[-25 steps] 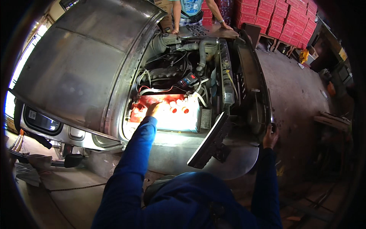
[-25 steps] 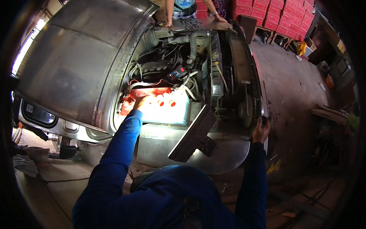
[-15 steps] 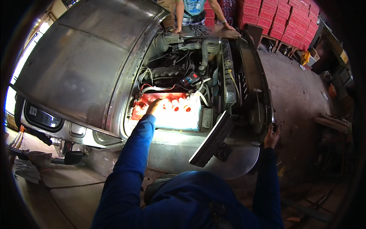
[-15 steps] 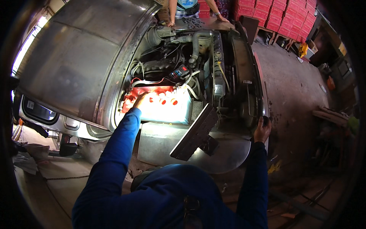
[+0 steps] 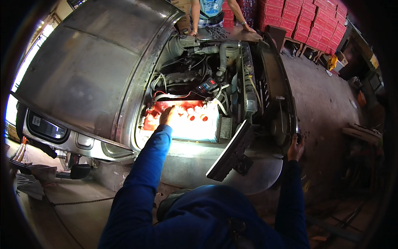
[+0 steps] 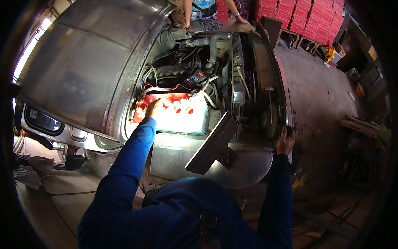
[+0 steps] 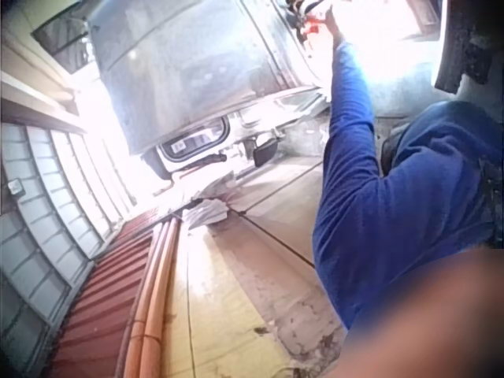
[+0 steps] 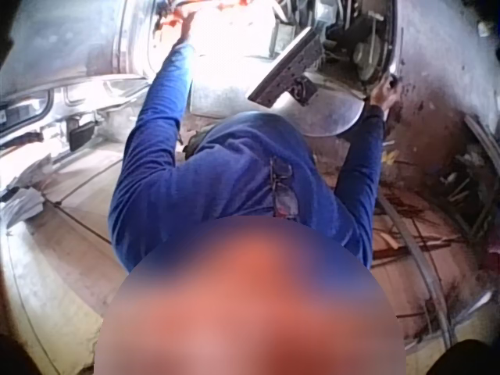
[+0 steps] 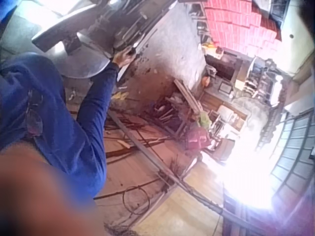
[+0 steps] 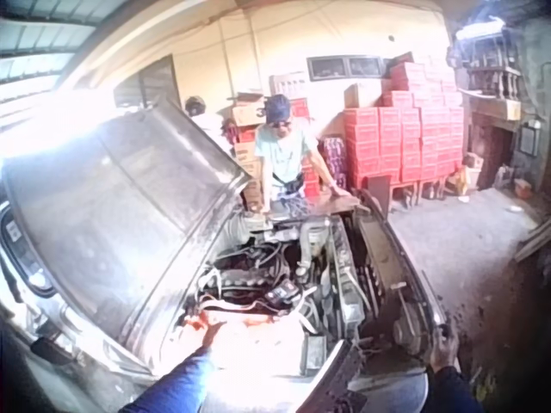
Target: The person works under the open hood of a car, using a portable light to illuminate the engine bay. They manipulate wires and components near the red valve cover, then use a wrench to tighten or loosen a bolt on the engine. Another person is visible in the background working on the engine as well.
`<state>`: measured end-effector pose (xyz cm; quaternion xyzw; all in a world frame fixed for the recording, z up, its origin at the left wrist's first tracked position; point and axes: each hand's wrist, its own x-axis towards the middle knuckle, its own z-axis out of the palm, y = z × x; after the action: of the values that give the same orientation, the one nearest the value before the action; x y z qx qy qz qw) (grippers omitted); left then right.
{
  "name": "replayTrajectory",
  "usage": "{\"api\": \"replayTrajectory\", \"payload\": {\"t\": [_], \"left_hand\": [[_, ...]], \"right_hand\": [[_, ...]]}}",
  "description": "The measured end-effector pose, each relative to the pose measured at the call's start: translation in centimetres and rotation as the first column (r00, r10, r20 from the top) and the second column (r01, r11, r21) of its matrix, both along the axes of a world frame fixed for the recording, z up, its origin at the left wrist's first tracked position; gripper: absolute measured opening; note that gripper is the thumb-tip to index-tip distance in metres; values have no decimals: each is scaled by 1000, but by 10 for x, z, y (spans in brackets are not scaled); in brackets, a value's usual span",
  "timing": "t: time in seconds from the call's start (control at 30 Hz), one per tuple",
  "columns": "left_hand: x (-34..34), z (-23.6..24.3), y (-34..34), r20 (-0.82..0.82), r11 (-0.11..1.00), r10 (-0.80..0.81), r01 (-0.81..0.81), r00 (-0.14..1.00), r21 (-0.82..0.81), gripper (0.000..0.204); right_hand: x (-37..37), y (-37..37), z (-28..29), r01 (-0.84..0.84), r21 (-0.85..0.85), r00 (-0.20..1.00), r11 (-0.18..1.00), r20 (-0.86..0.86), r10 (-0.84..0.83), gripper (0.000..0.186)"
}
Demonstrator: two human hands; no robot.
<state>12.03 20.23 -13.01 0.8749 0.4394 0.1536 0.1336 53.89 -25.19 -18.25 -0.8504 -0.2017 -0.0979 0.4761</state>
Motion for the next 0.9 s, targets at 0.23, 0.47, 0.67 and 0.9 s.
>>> {"api": "replayTrajectory", "payload": {"t": [0.23,0.47,0.67,0.9], "left_hand": [[7,7,8,8,969,-241,242,970,-49,27],[13,39,-14,-241,993,107,-117,965,-28,33],[9,27,-1,-250,995,95,-99,963,-5,32],[16,32,-7,-219,986,110,-78,969,150,32]], "right_hand": [[1,0,1,-3,15,999,1000,-33,4,47],[-3,2,4,-16,44,999,999,37,15,44],[-5,3,8,-26,44,999,999,-32,27,43],[-2,3,5,-25,65,999,998,24,24,42]]}}
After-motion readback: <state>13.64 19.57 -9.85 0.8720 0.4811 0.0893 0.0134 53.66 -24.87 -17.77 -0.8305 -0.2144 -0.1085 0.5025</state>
